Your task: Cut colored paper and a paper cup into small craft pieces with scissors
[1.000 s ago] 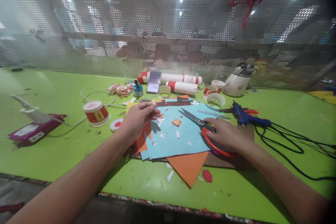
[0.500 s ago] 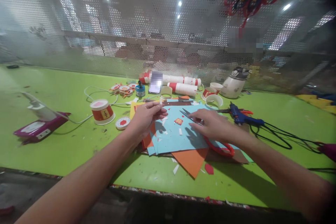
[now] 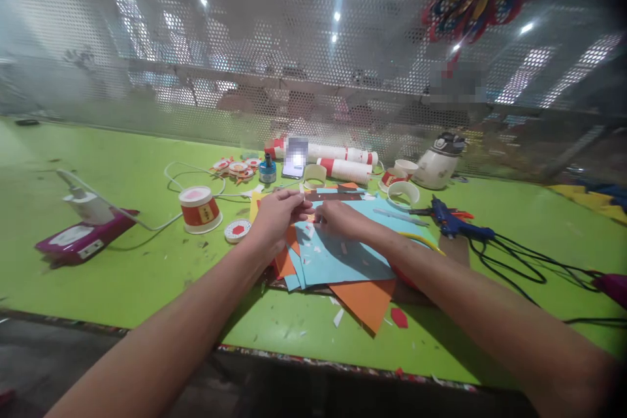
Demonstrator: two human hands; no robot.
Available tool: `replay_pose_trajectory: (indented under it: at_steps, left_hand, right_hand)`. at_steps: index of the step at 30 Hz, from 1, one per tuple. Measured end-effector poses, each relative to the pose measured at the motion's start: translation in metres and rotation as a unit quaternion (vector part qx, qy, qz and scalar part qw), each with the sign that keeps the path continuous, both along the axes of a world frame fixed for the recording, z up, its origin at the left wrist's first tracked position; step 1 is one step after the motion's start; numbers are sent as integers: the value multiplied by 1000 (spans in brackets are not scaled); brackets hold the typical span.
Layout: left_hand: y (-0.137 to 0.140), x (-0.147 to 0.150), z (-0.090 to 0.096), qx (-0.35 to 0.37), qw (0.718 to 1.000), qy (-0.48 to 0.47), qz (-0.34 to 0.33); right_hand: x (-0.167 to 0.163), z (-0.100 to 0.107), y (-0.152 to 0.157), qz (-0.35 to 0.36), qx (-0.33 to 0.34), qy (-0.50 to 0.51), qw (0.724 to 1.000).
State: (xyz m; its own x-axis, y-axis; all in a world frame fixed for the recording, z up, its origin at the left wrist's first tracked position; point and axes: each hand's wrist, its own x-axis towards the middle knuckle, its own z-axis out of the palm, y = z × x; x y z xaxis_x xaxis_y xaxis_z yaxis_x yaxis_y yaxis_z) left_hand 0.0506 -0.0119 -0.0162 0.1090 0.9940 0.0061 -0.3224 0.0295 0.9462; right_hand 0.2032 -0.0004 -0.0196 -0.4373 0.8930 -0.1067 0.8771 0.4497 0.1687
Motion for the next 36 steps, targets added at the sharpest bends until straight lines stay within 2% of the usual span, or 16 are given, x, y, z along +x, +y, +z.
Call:
replay_pose_trajectory:
  at_steps: [5,14,20,25,28,30,34,36]
  left_hand:
    - [-2,1,1,-5,1000,7,9]
    - [-1,1,-1,-1,1000,15,2]
    - [-2,0,-1,9,1000,23,-14]
    - [-6,1,-1,6,998,36,-44]
    - [-11,5,0,4,996,41,-79]
    - [-16,8,-1,1,992,51,-119]
    - [-28,15,-1,-1,970,74,-232]
    - [-34,19,-1,3,960,83,-269]
  right_hand:
    - [-3,2,-4,74,17,-42,996]
    - [-2,3,5,184,-11,-87,979]
    - [8,10,2,172,8,-10,985]
    - [30,32,-29,114,10,126,985]
    - [40,47,-54,83,-29,216,972]
    - [44,53,-67,69,-87,264,958]
    - [48,53,-78,49,-229,326,916]
    - [50,50,-78,40,-285,339,895]
